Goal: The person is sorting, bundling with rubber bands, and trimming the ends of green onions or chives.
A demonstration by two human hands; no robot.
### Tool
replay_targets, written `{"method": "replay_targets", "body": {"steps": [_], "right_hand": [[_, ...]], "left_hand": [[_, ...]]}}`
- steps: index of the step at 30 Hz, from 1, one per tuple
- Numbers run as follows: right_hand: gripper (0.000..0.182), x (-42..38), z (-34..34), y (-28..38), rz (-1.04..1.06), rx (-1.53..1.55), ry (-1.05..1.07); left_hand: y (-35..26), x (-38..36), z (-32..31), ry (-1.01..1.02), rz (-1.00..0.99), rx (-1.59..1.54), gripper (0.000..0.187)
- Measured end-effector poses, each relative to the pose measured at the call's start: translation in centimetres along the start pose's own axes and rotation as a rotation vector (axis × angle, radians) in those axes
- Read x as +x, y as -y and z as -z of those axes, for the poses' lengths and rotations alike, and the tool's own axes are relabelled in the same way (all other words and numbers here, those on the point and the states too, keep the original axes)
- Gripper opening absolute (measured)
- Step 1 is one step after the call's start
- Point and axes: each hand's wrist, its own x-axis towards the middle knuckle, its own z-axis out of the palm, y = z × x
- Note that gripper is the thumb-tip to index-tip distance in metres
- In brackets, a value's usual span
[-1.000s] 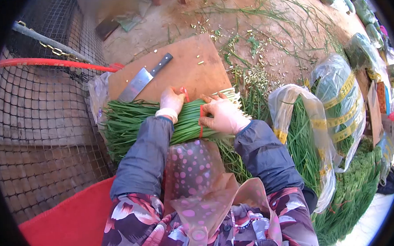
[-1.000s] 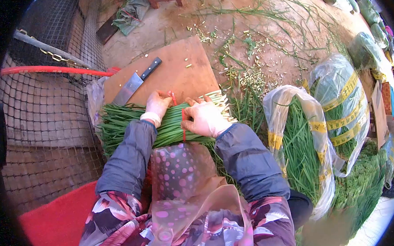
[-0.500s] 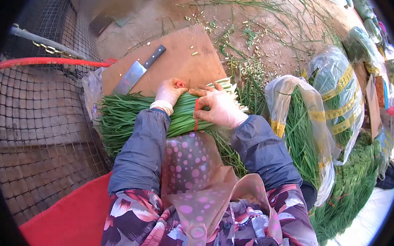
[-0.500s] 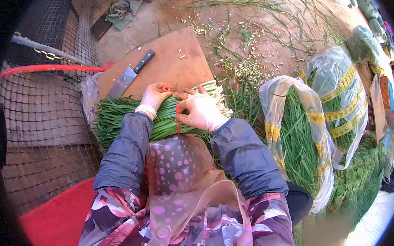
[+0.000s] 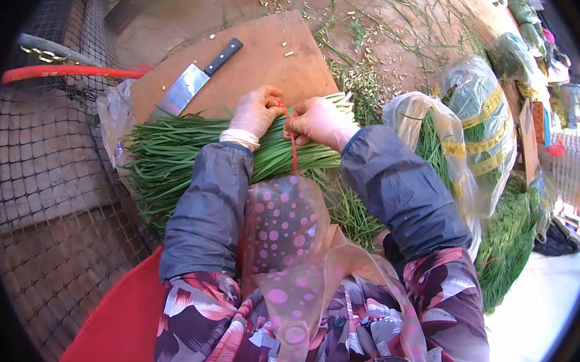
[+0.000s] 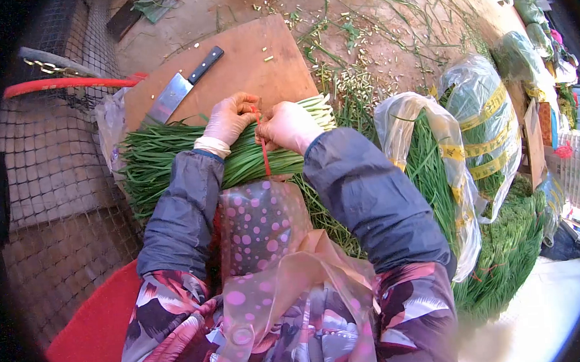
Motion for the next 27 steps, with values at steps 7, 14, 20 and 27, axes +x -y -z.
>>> {"method": "replay_targets", "body": {"steps": [7,14,20,27], "right_hand": [[0.016,1.4,-0.1,0.5,-0.11,-0.112,0.002],[0.018,1.2,-0.7,0.7,-0.155,-0.271,-0.046],[0.022,1.6,-1.1,0.3,-0.169,-0.352,-0.074],[0.028,0.4,-1.9,0.7,-0.071,-0.49,-0.195]], "left_hand": [[1.0,1.1,1.6,0.287,0.135,-0.233,0.014],[1.0,0.1,1.4,0.248,0.073,-0.179,0.017],[0.7,-0.2,1.6,0.326,0.102,-0.241,0.017],[0.5,-0.5,1.9,0.315,0.133,-0.212,0.023]]}}
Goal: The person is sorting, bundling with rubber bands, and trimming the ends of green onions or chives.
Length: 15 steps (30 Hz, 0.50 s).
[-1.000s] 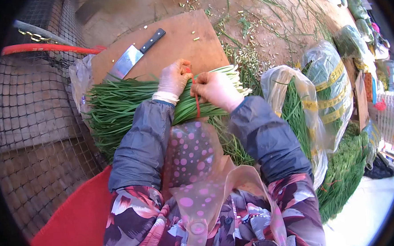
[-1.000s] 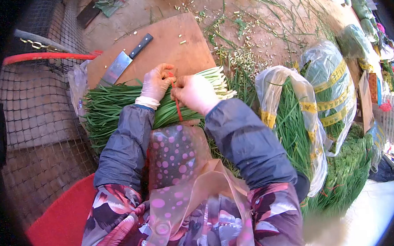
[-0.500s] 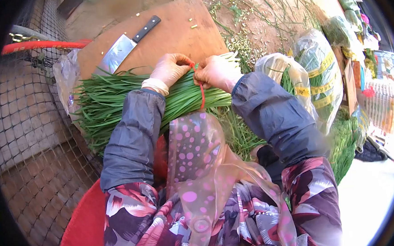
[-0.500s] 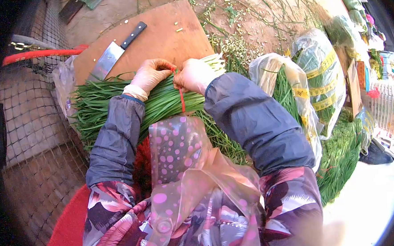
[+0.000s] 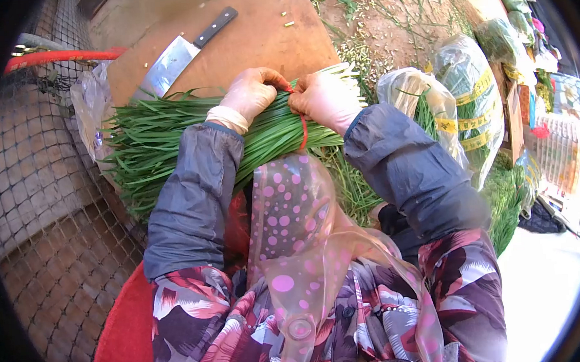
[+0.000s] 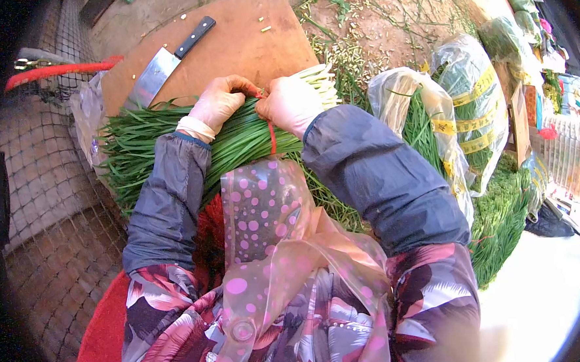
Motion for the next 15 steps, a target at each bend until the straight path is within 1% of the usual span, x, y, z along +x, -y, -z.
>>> {"method": "replay_targets", "body": {"steps": [1,3,6,9,12,13,14,15], "right_hand": [[0.029,-0.3,0.1,0.4,0.009,-0.061,-0.033],[0.03,-0.3,0.0,0.4,0.024,-0.065,-0.05],[0.03,-0.8,0.2,1.0,0.031,-0.097,-0.074],[0.029,-0.5,0.0,0.8,0.024,-0.115,-0.077],[0.028,-0.1,-0.5,-0.1,0.139,-0.136,-0.136],[0.028,-0.1,-0.3,-0.3,0.165,-0.095,-0.089],[0.026,-0.1,0.0,-0.1,0.102,-0.117,-0.062],[0.024,-0.2,0.4,-0.3,0.16,-0.164,-0.086]], "left_hand": [[-0.2,0.0,-0.1,-0.002,-0.01,0.021,0.023],[-0.4,-0.1,-0.1,-0.003,-0.022,0.043,0.024],[-0.3,0.1,0.0,0.012,-0.02,0.073,0.02],[0.1,0.0,-0.1,0.006,-0.083,0.091,0.017],[-0.5,-0.3,0.0,0.007,-0.112,0.137,0.014],[0.2,0.0,0.0,-0.011,-0.189,0.138,0.014],[1.0,0.7,0.0,-0.012,-0.28,0.137,0.015],[1.0,1.5,-0.1,0.03,-0.276,0.117,0.024]]}}
